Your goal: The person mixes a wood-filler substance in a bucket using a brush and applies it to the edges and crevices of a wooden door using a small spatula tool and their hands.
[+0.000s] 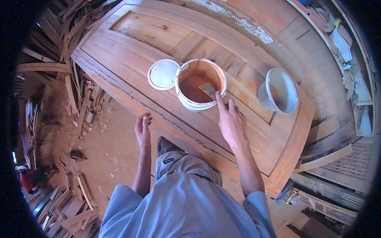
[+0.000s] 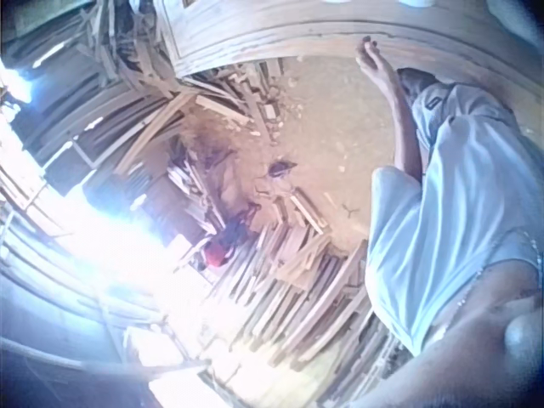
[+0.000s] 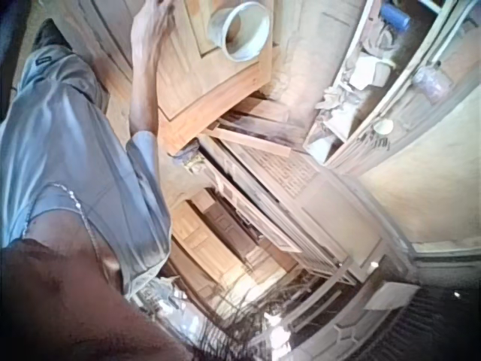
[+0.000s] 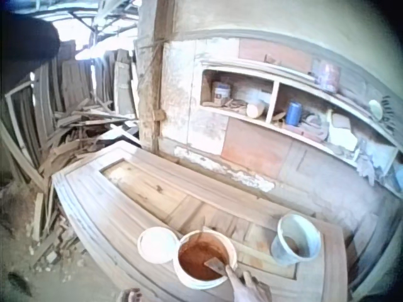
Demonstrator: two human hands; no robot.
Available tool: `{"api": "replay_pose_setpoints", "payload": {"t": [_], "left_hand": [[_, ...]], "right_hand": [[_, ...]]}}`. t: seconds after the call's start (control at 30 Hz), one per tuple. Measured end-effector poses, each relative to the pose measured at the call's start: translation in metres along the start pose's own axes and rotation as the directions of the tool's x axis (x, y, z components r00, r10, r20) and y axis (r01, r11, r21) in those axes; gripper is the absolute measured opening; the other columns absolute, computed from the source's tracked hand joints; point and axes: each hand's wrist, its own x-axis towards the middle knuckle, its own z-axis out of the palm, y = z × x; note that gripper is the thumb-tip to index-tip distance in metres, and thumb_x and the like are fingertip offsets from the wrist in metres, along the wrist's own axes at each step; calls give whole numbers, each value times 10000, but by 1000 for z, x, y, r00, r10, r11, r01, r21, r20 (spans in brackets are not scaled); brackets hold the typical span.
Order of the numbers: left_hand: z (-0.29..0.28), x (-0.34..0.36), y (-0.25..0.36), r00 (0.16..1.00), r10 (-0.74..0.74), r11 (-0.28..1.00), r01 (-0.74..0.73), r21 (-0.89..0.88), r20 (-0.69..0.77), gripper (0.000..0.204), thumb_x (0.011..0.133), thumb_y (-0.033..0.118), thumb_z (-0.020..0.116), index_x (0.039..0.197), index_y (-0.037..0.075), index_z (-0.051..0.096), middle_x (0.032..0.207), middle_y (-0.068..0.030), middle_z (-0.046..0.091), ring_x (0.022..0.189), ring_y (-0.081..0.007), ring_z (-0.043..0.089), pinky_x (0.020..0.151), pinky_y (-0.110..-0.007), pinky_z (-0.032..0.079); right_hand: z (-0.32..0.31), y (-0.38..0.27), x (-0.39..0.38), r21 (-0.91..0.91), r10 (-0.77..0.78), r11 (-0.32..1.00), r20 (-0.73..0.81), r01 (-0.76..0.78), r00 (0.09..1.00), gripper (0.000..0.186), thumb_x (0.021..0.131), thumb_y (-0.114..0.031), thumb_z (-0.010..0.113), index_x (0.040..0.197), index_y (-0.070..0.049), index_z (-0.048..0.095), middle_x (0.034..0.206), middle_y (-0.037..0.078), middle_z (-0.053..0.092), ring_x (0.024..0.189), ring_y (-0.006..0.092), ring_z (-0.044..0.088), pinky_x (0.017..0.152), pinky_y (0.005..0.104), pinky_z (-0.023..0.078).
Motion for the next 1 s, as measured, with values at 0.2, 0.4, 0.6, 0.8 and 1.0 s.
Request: {"api": "replay_pose_setpoints", "payload": {"t": [0.2,0.4,0.6,0.8,1.0], "left_hand": [[-1,59,-22,992,109,973,-94,210,-63,235,987,183,550,1094,-13,624,987,-97,664,913,-168,621,805,-329,496],[30,64,-20,967,224,937,-247,248,119,236,974,162,563,1106,-22,627,916,-95,656,814,-159,594,772,-326,504],[49,37,3,972,112,983,-139,124,207,287,995,230,543,1136,-8,622,950,-99,658,892,-161,605,811,-313,488],[34,26,-7,988,58,997,-65,49,146,248,984,185,557,1125,-9,622,959,-111,657,869,-163,601,810,-316,487],[32,39,-9,989,36,998,-28,-57,143,272,1004,206,539,1131,-22,619,964,-82,649,809,-107,572,684,-265,483]], "right_hand": [[2,-3,7,-111,27,994,130,-13,991,593,899,-60,548,1461,-186,409,1096,181,533,890,379,636,769,489,528],[-13,-31,73,-43,-51,997,144,58,988,462,868,-66,558,1326,-133,565,1105,224,607,955,349,659,780,463,535],[46,-53,151,-260,-19,960,292,99,956,266,860,-71,528,1050,4,699,1049,218,678,973,347,679,812,441,559],[14,-70,144,-210,-80,942,617,262,783,291,862,-82,484,998,-23,734,1094,184,697,992,321,688,846,410,561],[-2,-13,179,175,-215,976,814,126,539,364,892,-210,510,1196,-79,660,917,132,702,747,224,676,631,352,559]]}}
